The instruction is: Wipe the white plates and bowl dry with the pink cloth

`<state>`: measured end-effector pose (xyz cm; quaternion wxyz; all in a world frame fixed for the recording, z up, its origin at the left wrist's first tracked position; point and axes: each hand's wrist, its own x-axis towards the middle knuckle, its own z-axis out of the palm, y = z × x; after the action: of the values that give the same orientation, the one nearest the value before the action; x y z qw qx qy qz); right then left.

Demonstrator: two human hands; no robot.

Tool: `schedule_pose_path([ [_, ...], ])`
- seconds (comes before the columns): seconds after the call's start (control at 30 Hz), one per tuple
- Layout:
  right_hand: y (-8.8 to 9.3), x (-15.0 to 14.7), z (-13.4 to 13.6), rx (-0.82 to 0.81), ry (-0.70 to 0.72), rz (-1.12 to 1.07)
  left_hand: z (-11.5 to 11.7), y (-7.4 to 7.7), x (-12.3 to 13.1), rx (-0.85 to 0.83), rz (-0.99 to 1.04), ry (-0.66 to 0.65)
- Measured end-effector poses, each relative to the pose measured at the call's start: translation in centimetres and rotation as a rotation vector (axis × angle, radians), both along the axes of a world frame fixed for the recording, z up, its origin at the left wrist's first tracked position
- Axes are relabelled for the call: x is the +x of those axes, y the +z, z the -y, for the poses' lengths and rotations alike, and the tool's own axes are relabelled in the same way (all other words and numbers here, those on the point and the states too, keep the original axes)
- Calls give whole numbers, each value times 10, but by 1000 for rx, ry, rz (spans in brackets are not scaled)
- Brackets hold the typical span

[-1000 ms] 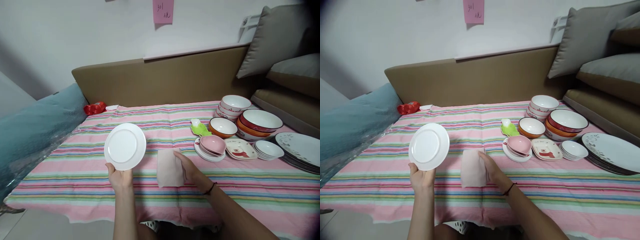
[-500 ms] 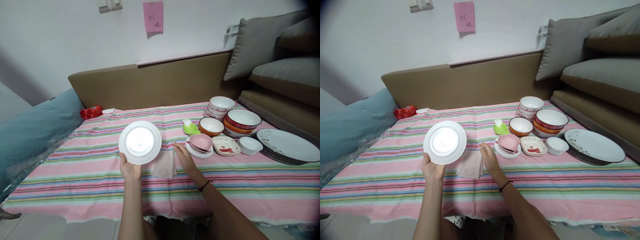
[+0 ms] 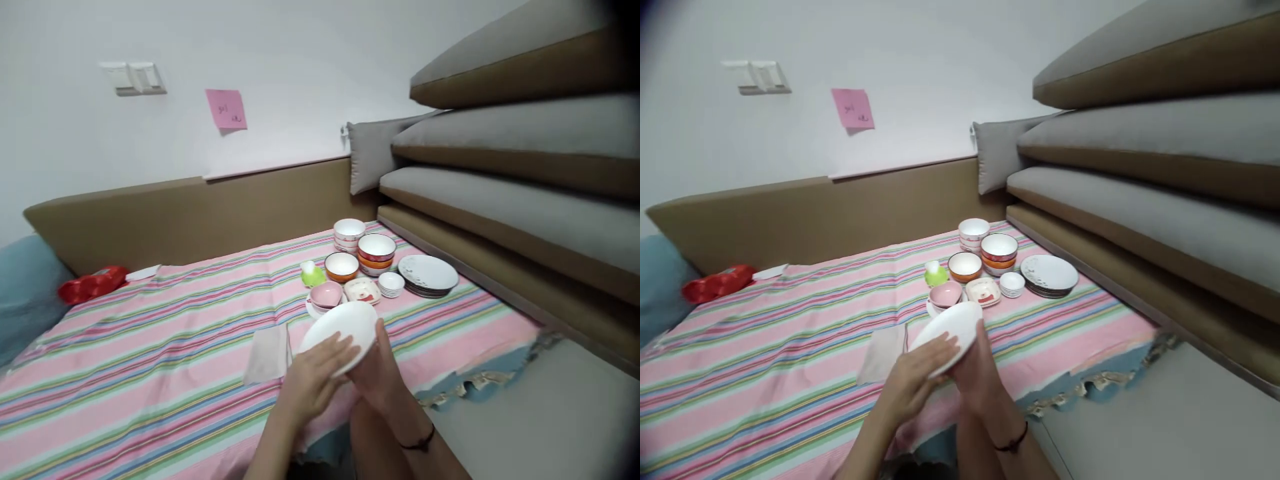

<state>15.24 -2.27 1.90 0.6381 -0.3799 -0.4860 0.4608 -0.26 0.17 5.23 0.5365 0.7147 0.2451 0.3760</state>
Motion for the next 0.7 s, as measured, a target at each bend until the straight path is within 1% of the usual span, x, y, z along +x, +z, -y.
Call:
schedule_pose_path([
  [0.07, 0, 26, 24, -180, 4, -235, 10, -4, 26, 265, -197, -172],
  [0.1, -1, 38, 36, -281, -12, -374, 14, -8, 38, 403, -289, -226],
  [0.17, -7, 60, 56, -412, -116, -580, 19, -18, 56, 634, -444, -275],
  [0.2, -12, 69, 66, -432, -188, -623, 21, -22, 63, 706, -506, -275],
  [0.23, -17, 78, 74, -437, -257, -645, 22, -25, 67, 737, -548, -261],
  [0.27, -22, 86, 81, -433, -317, -660, 22, -26, 70, 723, -564, -237],
  [0.3, -27, 94, 88, -423, -372, -674, 23, -25, 71, 662, -548, -201],
  [0.33, -29, 102, 94, -411, -419, -689, 23, -24, 72, 558, -492, -148],
  [0.37, -31, 108, 99, -397, -458, -705, 24, -22, 74, 417, -399, -78],
  [0.4, -30, 114, 102, -385, -486, -723, 27, -20, 76, 246, -280, 6],
  [0.47, -26, 123, 107, -366, -496, -760, 35, -17, 86, -153, -30, 145],
  [0.5, -23, 125, 108, -359, -480, -776, 42, -16, 93, -354, 78, 181],
  [0.53, -20, 127, 108, -354, -453, -784, 49, -17, 100, -535, 146, 164],
  [0.57, -17, 128, 107, -350, -419, -785, 57, -17, 108, -670, 197, 133],
  [0.6, -15, 129, 107, -351, -382, -776, 64, -19, 116, -750, 228, 90],
  [0.63, -14, 131, 106, -355, -346, -752, 69, -21, 122, -784, 253, 78],
  [0.7, -15, 137, 106, -382, -292, -633, 76, -25, 130, -777, 290, 148],
])
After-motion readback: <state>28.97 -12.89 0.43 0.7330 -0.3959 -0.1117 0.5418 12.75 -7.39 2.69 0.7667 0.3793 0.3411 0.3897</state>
